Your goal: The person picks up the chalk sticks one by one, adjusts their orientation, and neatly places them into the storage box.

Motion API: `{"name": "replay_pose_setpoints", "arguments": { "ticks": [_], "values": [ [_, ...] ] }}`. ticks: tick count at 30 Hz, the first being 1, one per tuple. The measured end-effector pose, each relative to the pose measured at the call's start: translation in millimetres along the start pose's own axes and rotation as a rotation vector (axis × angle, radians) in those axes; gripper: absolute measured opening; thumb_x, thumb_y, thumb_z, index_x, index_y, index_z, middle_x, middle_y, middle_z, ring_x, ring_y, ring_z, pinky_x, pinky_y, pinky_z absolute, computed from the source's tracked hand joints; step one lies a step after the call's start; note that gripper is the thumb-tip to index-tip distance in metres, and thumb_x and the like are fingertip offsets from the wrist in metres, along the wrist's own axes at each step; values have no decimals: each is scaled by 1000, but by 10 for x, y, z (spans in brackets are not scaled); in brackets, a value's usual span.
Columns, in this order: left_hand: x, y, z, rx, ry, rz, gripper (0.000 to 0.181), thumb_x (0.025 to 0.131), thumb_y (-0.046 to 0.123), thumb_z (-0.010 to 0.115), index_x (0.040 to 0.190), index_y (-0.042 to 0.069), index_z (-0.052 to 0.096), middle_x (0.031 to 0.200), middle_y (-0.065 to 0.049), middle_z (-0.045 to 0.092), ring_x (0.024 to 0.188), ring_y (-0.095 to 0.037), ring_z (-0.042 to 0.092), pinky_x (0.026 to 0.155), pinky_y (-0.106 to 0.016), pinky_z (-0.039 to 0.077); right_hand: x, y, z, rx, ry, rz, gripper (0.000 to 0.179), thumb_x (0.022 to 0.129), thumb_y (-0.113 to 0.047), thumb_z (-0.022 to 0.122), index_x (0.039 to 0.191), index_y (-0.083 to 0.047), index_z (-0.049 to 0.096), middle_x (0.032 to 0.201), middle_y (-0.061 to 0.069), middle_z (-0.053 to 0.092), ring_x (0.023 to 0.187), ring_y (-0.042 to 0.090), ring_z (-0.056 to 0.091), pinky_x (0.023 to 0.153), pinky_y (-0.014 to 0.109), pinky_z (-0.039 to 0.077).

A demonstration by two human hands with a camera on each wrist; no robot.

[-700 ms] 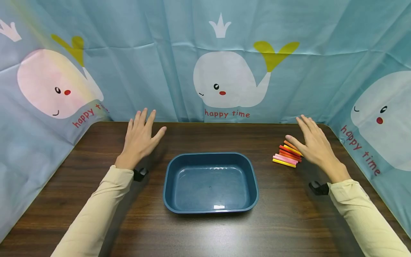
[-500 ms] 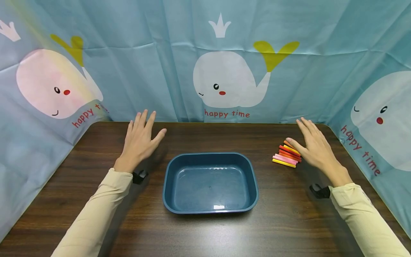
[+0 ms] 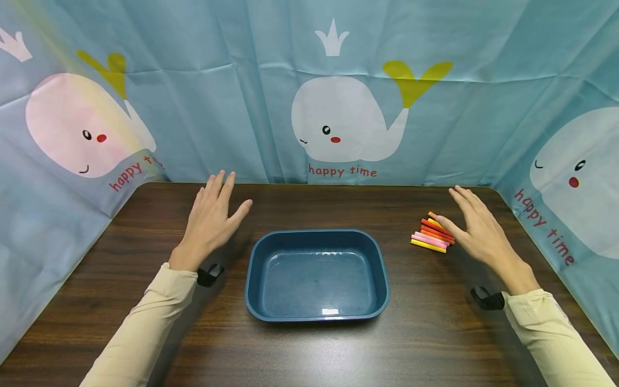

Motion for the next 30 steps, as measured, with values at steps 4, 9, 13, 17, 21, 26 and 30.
{"name": "replay_pose_setpoints", "arguments": {
  "ticks": [4,9,13,17,21,26,30],
  "values": [
    [-38,51,-10,-11,-1,7,78,102,55,42,160,10,16,165,-20,15,153,-41,11,121,-62,12,-41,-3,-8,-2,0,-4,75,99,-40,58,156,-2,27,159,25,28,147,46,23,115,66,21],
    [-96,111,-23,-22,3,21,77,102,54,44,160,10,18,165,-20,17,153,-41,12,120,-62,14,-87,-9,-19,12,4,-8,75,98,-38,61,156,-3,28,158,26,30,147,46,24,114,66,22],
    [-160,156,-25,-23,6,34,75,101,52,46,160,14,19,165,-19,16,153,-40,12,120,-63,14,-118,-61,-10,9,16,-43,76,95,-36,66,155,-3,31,157,25,33,147,45,25,115,65,23],
    [-211,188,-17,-3,11,41,74,100,52,48,159,17,23,165,-18,17,154,-39,12,120,-64,12,-136,-102,9,-46,29,-67,75,94,-38,67,153,-3,35,156,26,35,147,46,26,114,66,22],
    [-250,209,-8,20,15,46,73,100,54,48,159,18,25,165,-18,18,154,-38,12,120,-64,12,-161,-119,36,-119,30,-73,75,93,-42,66,152,-4,38,156,25,35,146,47,26,112,69,23],
    [-308,251,16,23,16,65,73,99,54,49,159,19,25,165,-18,19,153,-39,12,119,-66,12,-212,-153,103,-188,20,-89,77,91,-45,67,151,-6,39,157,24,34,146,48,25,114,68,20],
    [-369,292,32,23,13,84,74,99,54,50,159,20,25,165,-18,19,153,-40,13,118,-66,13,-249,-186,162,-215,8,-95,77,90,-49,67,150,-7,41,157,23,34,146,47,25,115,67,19]
  ]
}}
Point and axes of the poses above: each hand's wrist, its own x-axis towards the middle knuckle, its own z-axis out of the palm, y = z × x, the point moved 10 cm from there along x, towards the middle knuckle
